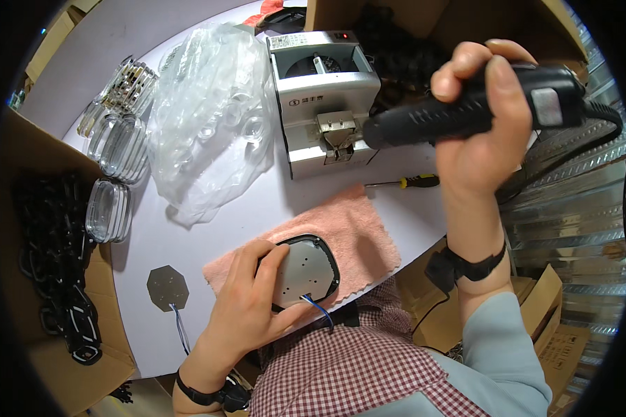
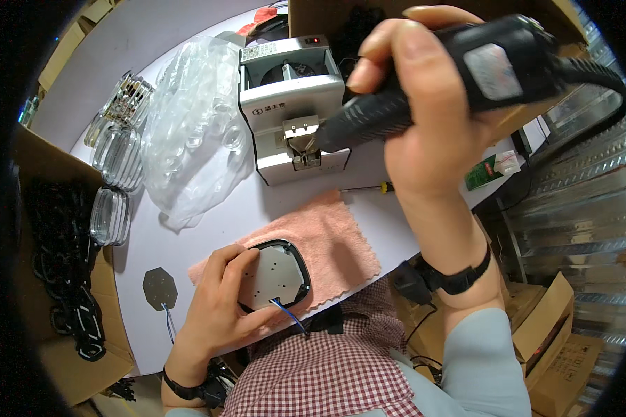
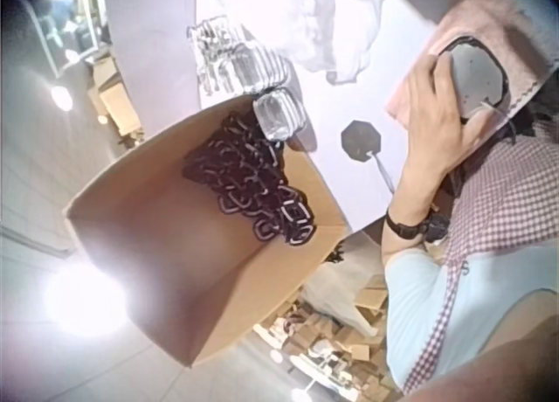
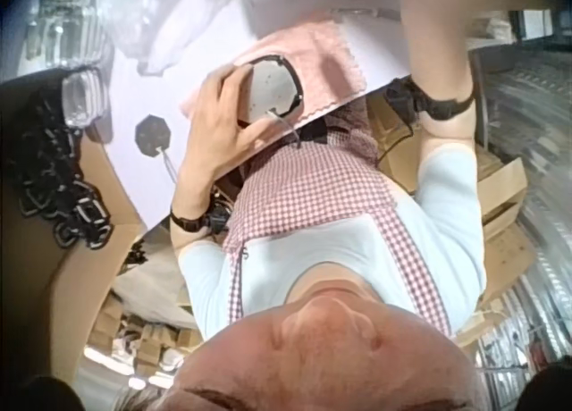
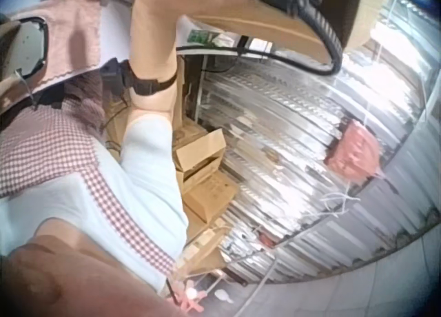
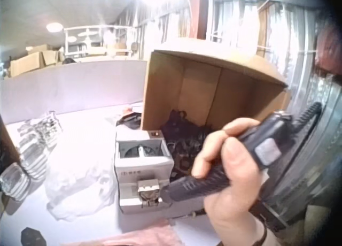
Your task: The recorder is assembling and screwing together components of LED lighting fixtures at a factory workbench.
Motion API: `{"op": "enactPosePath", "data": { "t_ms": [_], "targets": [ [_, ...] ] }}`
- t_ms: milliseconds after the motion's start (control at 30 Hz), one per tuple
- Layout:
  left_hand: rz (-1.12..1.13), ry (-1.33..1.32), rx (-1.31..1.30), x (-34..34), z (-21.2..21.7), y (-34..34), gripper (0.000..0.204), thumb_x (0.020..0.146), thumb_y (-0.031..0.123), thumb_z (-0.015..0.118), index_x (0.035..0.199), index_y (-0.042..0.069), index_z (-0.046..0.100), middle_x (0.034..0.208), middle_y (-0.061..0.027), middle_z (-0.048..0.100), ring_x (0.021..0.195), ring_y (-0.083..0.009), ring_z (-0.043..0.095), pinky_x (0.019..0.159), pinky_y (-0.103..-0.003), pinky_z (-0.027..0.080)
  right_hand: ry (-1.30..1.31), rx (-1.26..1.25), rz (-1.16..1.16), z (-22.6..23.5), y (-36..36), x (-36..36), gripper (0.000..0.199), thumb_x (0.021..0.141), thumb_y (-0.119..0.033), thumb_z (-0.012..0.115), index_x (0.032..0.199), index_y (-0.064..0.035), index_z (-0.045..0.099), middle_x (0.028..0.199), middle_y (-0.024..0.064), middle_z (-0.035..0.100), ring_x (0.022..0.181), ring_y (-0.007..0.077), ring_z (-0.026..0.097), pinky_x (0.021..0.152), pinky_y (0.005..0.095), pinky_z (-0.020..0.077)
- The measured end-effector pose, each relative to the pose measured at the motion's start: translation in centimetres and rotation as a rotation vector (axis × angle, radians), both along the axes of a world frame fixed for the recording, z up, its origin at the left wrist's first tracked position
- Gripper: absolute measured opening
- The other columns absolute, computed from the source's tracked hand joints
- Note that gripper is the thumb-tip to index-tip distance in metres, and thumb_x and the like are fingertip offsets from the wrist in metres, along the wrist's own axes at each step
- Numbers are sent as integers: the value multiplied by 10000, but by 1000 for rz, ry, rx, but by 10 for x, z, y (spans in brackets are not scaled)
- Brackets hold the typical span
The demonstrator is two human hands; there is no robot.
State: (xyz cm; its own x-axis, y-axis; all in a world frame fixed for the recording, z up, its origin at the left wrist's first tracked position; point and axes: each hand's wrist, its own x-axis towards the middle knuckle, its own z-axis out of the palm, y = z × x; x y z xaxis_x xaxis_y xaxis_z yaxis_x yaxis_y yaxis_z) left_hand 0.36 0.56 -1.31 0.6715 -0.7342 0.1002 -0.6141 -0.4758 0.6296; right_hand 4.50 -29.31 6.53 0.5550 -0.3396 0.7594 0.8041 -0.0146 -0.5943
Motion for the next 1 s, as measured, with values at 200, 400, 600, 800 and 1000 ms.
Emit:
{"op": "enactPosePath", "data": {
  "t_ms": [200,400,600,800,1000],
  "targets": [
    [2,2,-7,1,0,-2,756,718,275,862,1316,-42,527,1263,-216,521,1158,-404,564,990,-473,491,24,-127,45,-11,9,21,278,930,-107,646,1167,-8,539,856,164,664,657,193,616,614,298,537],
    [31,-19,-38,-1,-5,2,775,698,308,863,1333,0,542,1277,-197,536,1162,-389,577,977,-467,500,192,-484,285,16,30,32,255,885,1,681,1115,-1,572,874,140,698,707,150,673,653,282,574],
    [35,-1,-60,-1,-4,3,727,721,245,848,1301,-55,528,1265,-216,527,1160,-406,565,997,-469,489,180,-217,-71,2,52,17,120,922,-23,637,1025,29,603,777,94,647,657,147,624,630,277,519],
    [46,-3,-82,-3,-8,3,709,728,246,836,1287,-61,528,1248,-218,534,1154,-402,560,985,-469,490,281,-52,259,6,54,-30,231,981,-147,555,1190,-49,536,878,95,601,630,154,527,613,276,460],
    [52,-44,-65,-5,-9,3,720,719,254,832,1301,-36,523,1257,-214,530,1147,-397,571,976,-469,493,339,-142,353,1,77,-45,248,980,-226,559,1181,-94,500,855,110,596,570,147,541,555,278,481]
  ]
}}
